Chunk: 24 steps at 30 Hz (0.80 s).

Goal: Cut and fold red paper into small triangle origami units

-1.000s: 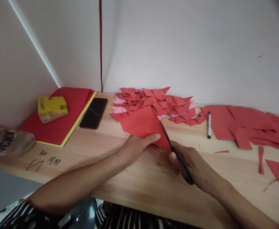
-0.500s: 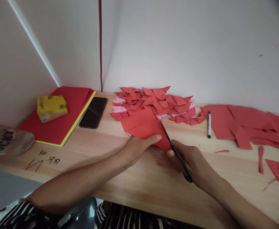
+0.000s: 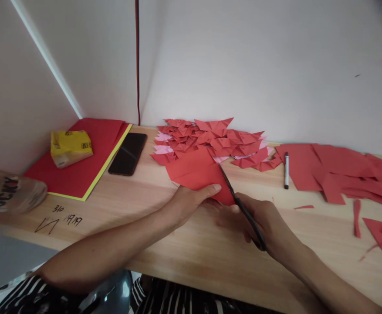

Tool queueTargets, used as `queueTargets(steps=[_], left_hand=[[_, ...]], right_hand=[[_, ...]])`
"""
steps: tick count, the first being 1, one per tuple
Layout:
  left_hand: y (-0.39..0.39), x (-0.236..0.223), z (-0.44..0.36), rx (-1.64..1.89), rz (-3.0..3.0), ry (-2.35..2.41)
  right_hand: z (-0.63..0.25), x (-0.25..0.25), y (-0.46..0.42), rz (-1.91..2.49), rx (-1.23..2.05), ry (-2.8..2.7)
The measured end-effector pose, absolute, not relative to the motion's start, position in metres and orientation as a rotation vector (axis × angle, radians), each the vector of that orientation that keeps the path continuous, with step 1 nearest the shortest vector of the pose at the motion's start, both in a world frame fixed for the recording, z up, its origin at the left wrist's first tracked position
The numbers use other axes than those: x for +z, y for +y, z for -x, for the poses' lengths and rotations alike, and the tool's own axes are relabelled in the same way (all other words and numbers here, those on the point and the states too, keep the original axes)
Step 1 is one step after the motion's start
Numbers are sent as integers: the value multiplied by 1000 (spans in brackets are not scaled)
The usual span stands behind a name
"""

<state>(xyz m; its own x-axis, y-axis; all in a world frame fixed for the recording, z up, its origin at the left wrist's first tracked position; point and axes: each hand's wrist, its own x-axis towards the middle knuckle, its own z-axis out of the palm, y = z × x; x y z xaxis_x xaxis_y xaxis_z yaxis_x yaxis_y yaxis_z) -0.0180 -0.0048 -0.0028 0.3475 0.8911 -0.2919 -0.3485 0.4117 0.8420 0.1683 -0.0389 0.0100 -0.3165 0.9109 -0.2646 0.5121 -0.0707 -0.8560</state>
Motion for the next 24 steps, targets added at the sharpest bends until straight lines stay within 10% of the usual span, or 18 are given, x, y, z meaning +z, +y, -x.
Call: queueTargets(steps=[24], left_hand=[[-3, 5, 19, 963, -673, 756]], right_hand=[[-170, 26, -32, 1526, 1226, -2086]])
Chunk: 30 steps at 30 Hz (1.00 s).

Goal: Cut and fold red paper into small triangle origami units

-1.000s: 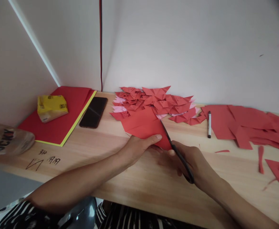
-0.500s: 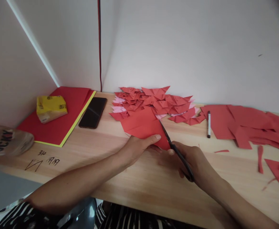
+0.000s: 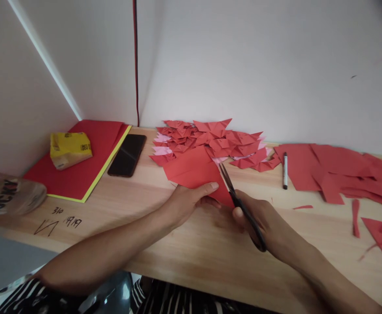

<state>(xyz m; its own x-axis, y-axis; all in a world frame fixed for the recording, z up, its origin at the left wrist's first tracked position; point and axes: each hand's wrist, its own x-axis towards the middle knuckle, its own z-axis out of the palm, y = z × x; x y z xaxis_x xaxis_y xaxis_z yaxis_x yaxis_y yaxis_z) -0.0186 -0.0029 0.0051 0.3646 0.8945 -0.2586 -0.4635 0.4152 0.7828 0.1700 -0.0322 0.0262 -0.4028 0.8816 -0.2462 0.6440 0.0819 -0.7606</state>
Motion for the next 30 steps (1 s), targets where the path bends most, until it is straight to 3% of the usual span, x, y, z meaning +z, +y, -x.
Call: queueTargets(steps=[30], left_hand=[[-5, 2, 17, 908, -743, 832]], right_hand=[[-163, 23, -35, 1495, 1262, -1959]])
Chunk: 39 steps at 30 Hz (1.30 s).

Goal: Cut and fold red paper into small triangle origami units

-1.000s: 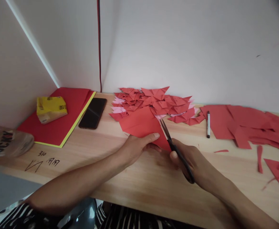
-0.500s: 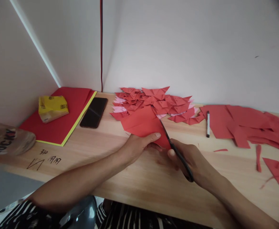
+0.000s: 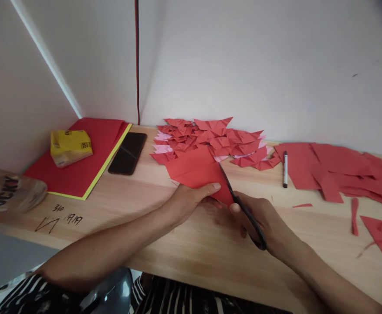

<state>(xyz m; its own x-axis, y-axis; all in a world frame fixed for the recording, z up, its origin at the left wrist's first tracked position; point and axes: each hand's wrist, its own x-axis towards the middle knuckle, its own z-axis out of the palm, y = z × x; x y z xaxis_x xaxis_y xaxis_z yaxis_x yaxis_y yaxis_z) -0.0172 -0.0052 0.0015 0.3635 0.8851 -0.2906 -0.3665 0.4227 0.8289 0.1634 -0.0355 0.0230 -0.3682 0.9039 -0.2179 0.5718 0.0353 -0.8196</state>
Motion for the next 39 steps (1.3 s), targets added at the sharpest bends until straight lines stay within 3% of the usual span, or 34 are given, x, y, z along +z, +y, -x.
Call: queueTargets(steps=[20, 39], left_hand=[[-3, 2, 17, 912, -751, 815], [-4, -4, 16, 897, -787, 855]], right_hand=[[-165, 17, -40, 1596, 1447, -1744], [-165, 18, -36, 1473, 1326, -1913]])
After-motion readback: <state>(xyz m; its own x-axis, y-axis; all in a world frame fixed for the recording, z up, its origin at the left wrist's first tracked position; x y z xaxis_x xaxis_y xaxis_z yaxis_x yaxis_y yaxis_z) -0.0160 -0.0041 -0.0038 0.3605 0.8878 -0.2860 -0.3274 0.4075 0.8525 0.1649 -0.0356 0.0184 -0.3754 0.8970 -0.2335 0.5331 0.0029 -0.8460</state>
